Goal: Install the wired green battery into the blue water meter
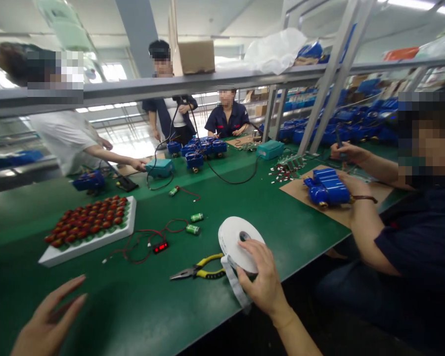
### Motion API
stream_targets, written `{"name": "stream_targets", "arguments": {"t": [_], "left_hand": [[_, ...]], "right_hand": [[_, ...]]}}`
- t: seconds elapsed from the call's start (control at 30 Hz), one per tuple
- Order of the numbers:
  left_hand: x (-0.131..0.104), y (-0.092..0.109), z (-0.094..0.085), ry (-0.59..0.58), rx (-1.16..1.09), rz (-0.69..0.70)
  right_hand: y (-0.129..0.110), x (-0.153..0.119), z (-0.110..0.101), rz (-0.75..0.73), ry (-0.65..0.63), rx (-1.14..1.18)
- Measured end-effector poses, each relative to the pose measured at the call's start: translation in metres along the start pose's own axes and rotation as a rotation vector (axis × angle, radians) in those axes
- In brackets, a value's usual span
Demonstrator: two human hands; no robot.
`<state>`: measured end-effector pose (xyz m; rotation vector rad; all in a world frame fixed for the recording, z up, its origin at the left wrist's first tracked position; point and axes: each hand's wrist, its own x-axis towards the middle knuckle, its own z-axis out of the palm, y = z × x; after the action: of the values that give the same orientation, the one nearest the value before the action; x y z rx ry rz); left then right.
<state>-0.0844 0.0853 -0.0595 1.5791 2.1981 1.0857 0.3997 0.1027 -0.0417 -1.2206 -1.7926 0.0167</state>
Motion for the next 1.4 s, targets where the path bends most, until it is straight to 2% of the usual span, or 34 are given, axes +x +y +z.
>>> {"name": "stream_targets", "arguments": {"t": [0.07, 0.17, 0.23, 0.37, 0.47, 0.7, 0.83, 0.97, 1.27, 1.4], "left_hand": [[-0.015, 0.035, 0.021, -0.121, -0.144, 0.13], [-0.035, 0.084, 0.049, -0.304, -0.162, 0.334], [-0.045, 0.108, 0.063, -0.387, -0.148, 0.434], [-0.054, 0.142, 0.083, -0.52, -0.069, 0.596], [-0.052, 0.159, 0.1, -0.558, -0.033, 0.642], [-0.046, 0.18, 0.143, -0.536, -0.057, 0.667], [-0.045, 0.187, 0.157, -0.512, -0.103, 0.647], [-0.045, 0.188, 0.16, -0.508, -0.144, 0.609], [-0.041, 0.184, 0.151, -0.596, -0.236, 0.532], [-0.036, 0.176, 0.167, -0.59, -0.254, 0.524]], "right_hand": [[-0.001, 0.001, 0.009, -0.019, 0.002, 0.002], [0.0, 0.003, 0.02, -0.047, 0.005, 0.01], [0.002, 0.004, 0.025, -0.06, 0.012, 0.019], [0.006, 0.004, 0.031, -0.087, 0.029, 0.006], [0.008, 0.003, 0.032, -0.107, 0.036, -0.03], [0.001, 0.003, 0.03, -0.15, 0.0, -0.082], [-0.001, 0.003, 0.03, -0.134, 0.002, -0.102], [0.0, 0.002, 0.031, -0.128, 0.01, -0.121], [0.007, 0.002, 0.033, -0.145, 0.048, -0.197], [0.02, -0.004, 0.036, -0.167, 0.074, -0.218]]}}
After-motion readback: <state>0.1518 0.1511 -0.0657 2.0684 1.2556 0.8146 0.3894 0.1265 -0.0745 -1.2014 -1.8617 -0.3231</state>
